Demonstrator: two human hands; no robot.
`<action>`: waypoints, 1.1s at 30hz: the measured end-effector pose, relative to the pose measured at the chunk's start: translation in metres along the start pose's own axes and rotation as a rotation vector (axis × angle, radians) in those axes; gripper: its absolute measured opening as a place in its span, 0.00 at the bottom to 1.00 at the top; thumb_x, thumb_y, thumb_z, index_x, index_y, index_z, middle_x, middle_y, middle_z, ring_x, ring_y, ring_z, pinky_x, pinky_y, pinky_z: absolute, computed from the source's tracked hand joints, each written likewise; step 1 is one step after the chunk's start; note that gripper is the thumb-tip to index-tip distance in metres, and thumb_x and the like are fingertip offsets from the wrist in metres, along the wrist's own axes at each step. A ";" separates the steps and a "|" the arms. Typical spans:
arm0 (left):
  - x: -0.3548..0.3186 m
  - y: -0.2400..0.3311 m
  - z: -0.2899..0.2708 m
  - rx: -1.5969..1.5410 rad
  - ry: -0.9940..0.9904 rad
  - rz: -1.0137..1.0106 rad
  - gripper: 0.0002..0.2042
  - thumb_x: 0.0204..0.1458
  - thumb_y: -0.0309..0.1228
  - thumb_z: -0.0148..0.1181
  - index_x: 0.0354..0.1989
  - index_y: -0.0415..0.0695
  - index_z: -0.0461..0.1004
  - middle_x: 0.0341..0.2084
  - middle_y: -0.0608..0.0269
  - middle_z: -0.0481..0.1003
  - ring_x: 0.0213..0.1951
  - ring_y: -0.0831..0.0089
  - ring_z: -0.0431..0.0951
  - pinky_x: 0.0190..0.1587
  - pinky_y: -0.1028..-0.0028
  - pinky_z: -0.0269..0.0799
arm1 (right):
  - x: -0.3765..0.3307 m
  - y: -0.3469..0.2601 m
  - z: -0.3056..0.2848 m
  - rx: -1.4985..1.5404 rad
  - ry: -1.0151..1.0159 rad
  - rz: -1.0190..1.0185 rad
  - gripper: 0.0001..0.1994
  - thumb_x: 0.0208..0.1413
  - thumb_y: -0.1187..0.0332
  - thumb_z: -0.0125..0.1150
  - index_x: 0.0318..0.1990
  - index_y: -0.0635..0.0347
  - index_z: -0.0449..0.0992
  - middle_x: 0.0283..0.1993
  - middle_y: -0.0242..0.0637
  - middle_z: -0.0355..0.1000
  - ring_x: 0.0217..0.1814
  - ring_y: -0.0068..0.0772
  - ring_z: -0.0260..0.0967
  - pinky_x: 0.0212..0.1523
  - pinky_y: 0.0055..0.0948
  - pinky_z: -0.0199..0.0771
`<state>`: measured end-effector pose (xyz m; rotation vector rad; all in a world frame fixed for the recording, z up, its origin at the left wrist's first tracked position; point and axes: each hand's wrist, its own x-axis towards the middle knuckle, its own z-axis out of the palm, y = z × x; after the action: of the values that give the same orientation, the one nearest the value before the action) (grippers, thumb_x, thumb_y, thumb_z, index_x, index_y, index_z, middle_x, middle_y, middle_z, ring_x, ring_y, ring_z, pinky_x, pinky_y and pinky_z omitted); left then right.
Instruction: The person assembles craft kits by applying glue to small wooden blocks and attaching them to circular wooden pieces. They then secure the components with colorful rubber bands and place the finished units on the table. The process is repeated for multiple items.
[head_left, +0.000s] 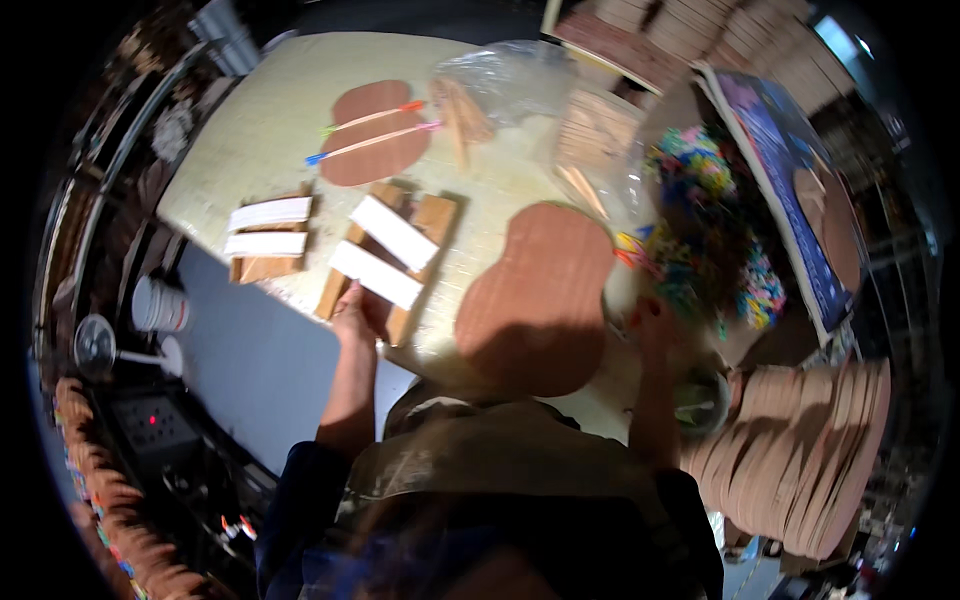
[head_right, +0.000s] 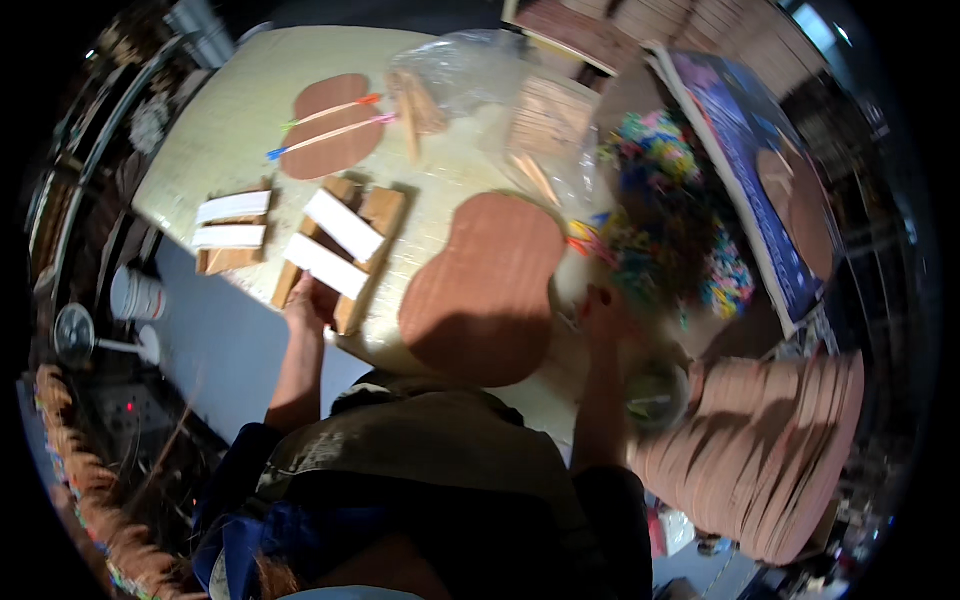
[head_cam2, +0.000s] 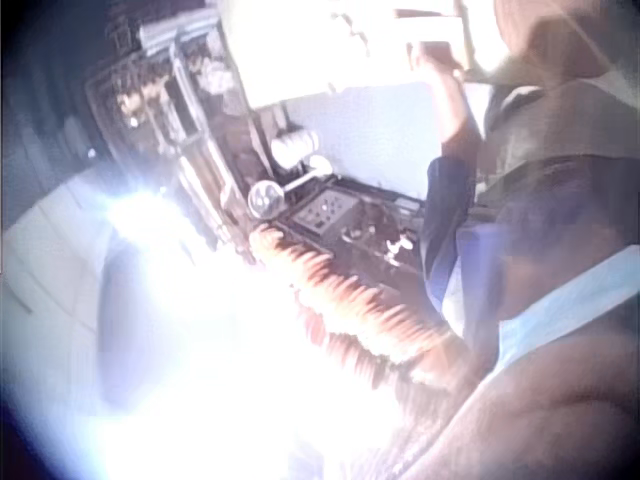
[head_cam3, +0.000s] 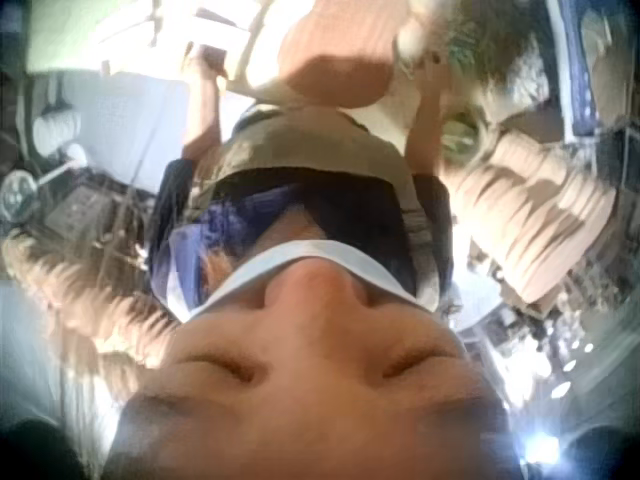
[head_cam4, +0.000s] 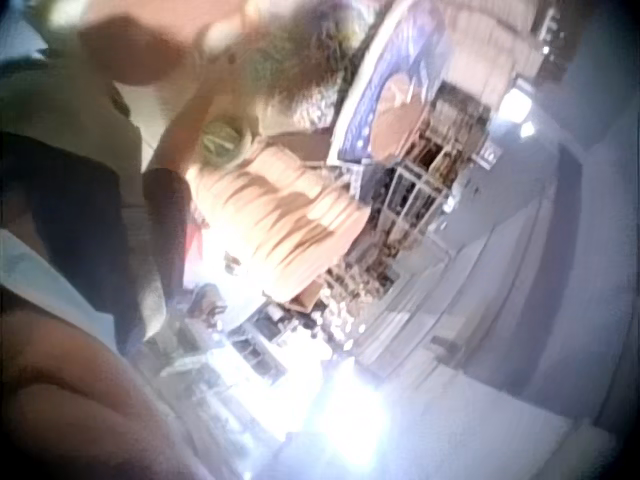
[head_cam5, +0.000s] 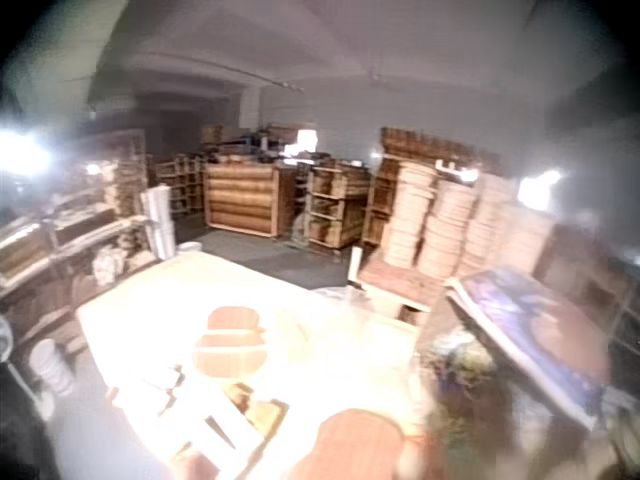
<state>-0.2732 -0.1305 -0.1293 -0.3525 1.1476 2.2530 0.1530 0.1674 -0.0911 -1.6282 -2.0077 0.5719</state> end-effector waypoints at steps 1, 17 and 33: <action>-0.020 0.007 0.022 -0.103 -0.084 -0.021 0.08 0.56 0.26 0.53 0.41 0.38 0.75 0.36 0.57 0.77 0.38 0.65 0.78 0.45 0.64 0.76 | -0.001 0.014 0.005 0.006 0.070 -0.053 0.17 0.49 0.58 0.64 0.39 0.63 0.77 0.33 0.40 0.75 0.31 0.30 0.71 0.36 0.30 0.70; -0.090 -0.032 0.133 1.094 -0.533 1.020 0.03 0.51 0.20 0.55 0.34 0.39 0.72 0.30 0.58 0.68 0.37 0.63 0.68 0.43 0.68 0.65 | -0.033 0.004 0.027 1.084 -0.001 0.448 0.09 0.54 0.74 0.59 0.41 0.68 0.74 0.35 0.37 0.74 0.34 0.31 0.74 0.36 0.27 0.79; -0.091 -0.146 0.190 1.354 -1.225 1.104 0.05 0.45 0.20 0.53 0.32 0.38 0.71 0.46 0.52 0.70 0.55 0.50 0.66 0.60 0.57 0.60 | -0.043 -0.037 0.040 1.309 -0.021 0.626 0.08 0.55 0.74 0.58 0.40 0.70 0.75 0.36 0.38 0.74 0.35 0.32 0.74 0.40 0.27 0.77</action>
<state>-0.1072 0.0552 -0.0683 2.1870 1.8034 1.1188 0.1071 0.1169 -0.1053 -1.2436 -0.6270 1.6459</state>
